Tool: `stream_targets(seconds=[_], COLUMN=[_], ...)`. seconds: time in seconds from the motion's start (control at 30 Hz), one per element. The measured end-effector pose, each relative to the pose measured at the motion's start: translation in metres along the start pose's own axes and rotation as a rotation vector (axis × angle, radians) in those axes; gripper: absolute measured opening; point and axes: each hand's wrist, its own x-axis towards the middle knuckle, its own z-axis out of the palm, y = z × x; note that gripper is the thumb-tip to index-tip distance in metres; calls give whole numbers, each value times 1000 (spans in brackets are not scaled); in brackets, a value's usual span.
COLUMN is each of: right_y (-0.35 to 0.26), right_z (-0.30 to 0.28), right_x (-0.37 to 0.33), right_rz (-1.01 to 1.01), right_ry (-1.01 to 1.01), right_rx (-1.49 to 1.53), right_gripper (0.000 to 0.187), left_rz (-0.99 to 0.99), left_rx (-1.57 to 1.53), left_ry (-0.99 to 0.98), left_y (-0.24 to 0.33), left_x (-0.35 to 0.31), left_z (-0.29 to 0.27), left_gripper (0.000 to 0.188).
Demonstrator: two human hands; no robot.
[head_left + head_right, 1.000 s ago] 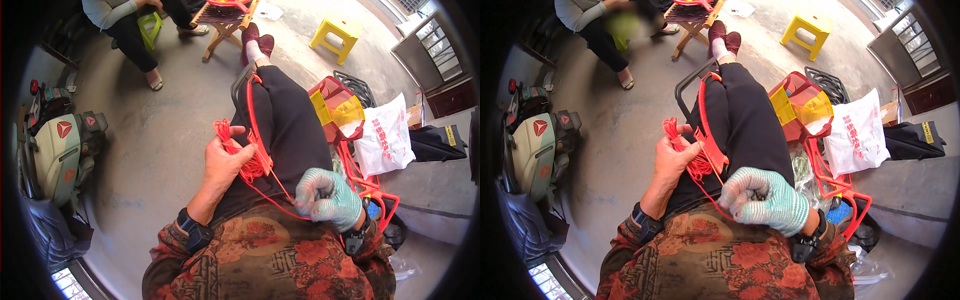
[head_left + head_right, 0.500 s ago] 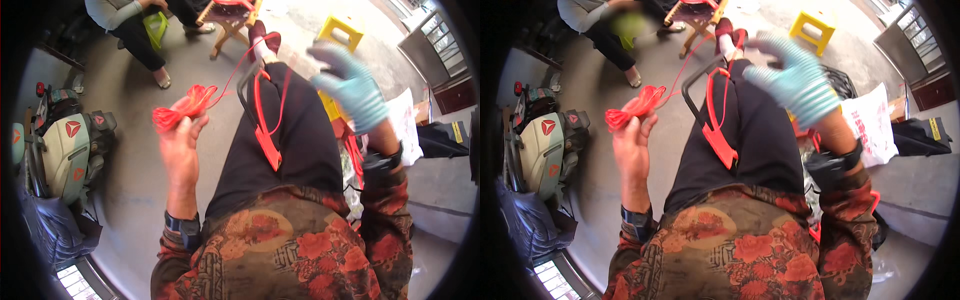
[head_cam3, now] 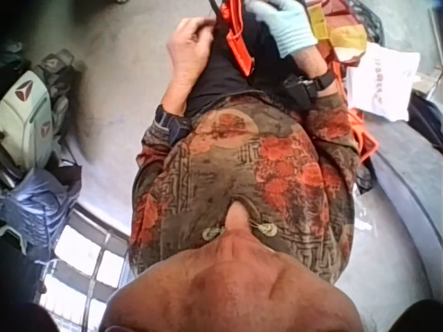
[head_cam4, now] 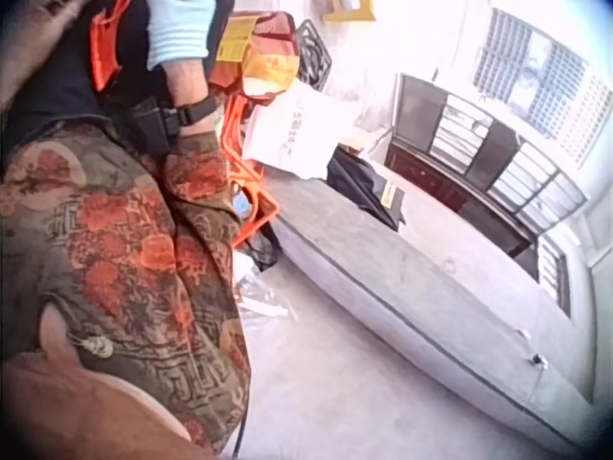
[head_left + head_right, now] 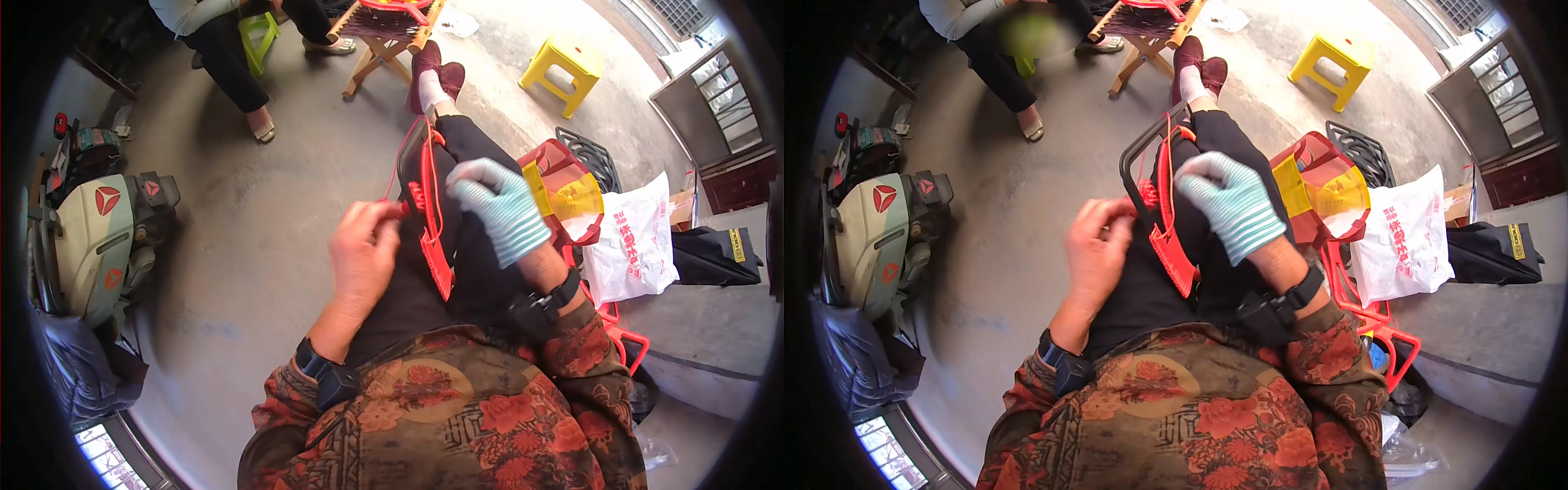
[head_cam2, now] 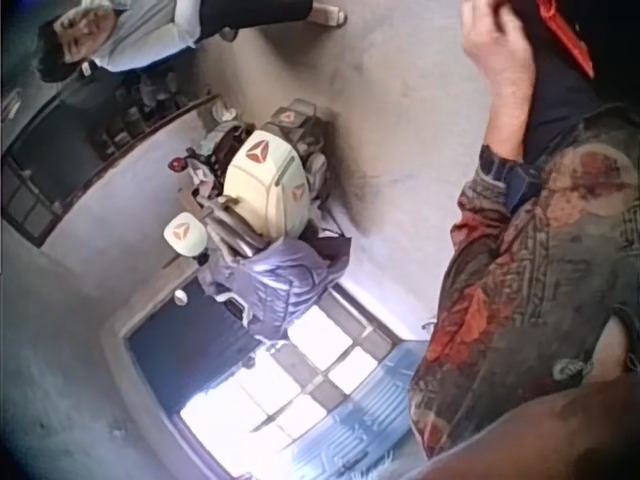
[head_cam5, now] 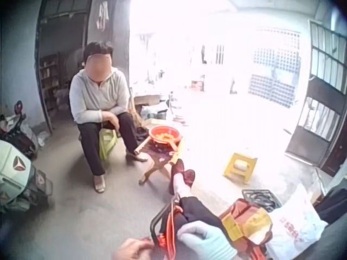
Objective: Wrapping red twine around a plastic hoop frame to repair or assemble a handheld net.
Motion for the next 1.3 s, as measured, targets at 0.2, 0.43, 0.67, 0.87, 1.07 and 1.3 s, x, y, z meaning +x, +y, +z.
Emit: stream_targets(seconds=[0.2, 0.43, 0.67, 0.87, 1.07, 1.3], right_y=[4, -13, -19, -13, -19, -28], right_z=[15, 0, -23, -28, -31, -38], right_x=[-4, -40, -64, -54, -43, -24], right_rz=[-316, -549, -396, -180, 148, 286], right_ry=[-118, -258, -287, -180, -140, -380], right_rx=[-659, -925, -935, -807, -746, -820], right_gripper=[29, 24, 20, 12, 16, 21], left_rz=[-449, -526, -579, -662, -534, -848], left_rx=[-586, -637, -537, -452, -237, -907], left_ry=[-99, -100, 49, 32, -237, -160], left_y=[-25, -33, -96, -134, -158, -182], left_x=[-5, 0, 33, 66, 88, 100], left_z=[27, 22, 10, 41, 78, 127], left_gripper=[8, 7, 28, 48, 56, 21])
